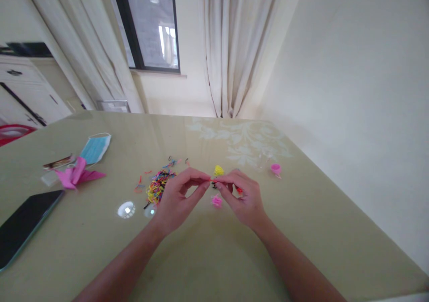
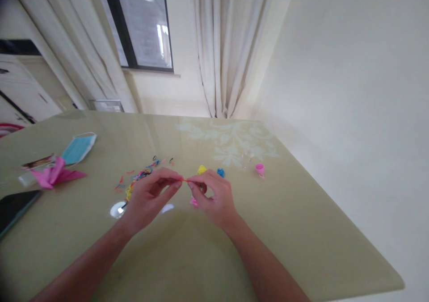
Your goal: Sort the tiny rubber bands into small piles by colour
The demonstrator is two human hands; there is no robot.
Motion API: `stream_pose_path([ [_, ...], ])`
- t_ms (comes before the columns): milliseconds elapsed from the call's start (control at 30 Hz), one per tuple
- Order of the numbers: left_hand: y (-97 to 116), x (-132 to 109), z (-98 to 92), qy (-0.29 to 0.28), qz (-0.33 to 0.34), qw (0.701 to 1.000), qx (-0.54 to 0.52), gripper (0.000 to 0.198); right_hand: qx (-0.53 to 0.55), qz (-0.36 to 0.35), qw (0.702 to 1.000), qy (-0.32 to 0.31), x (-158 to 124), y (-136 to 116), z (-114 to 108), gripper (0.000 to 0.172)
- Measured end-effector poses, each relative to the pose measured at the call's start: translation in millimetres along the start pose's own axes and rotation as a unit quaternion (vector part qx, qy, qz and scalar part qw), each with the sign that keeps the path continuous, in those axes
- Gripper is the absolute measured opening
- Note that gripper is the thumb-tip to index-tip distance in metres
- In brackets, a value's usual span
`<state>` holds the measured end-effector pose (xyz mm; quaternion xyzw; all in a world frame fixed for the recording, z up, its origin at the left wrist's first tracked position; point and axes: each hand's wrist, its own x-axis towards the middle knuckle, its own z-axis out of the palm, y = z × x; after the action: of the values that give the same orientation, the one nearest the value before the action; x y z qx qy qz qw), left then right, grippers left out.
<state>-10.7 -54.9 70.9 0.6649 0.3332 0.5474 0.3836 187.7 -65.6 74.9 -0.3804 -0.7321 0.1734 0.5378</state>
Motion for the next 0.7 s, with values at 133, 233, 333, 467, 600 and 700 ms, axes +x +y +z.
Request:
stream_pose_path([
  [133,1,1,-1.8,-0.003,0.003,1.0,0.011,0.013,-0.006,-0.024,1.0,0.006,1,-3,-5,0.015],
  [233,-4,3,-5.4,-0.015,0.001,0.997,0.07,0.016,-0.012,-0.052,0.999,0.012,1,-4,-10,0.017],
  [333,-15,6,-12.8,-0.029,-0.002,0.969,0.244,0.017,-0.024,-0.064,0.997,0.024,1,-6,-13,0.018],
  [467,-30,7,-24.7,-0.064,-0.038,0.845,0.529,0.025,-0.032,-0.058,0.997,0.029,4,-6,-20,0.015],
  [600,-38,8,-32.4,-0.105,-0.091,0.769,0.624,0.028,-0.053,-0.006,0.998,-0.035,13,3,-40,0.013],
  [700,-42,9,-35.1,-0.122,-0.096,0.755,0.638,0.027,-0.118,0.063,0.983,-0.126,20,18,-60,0.014],
])
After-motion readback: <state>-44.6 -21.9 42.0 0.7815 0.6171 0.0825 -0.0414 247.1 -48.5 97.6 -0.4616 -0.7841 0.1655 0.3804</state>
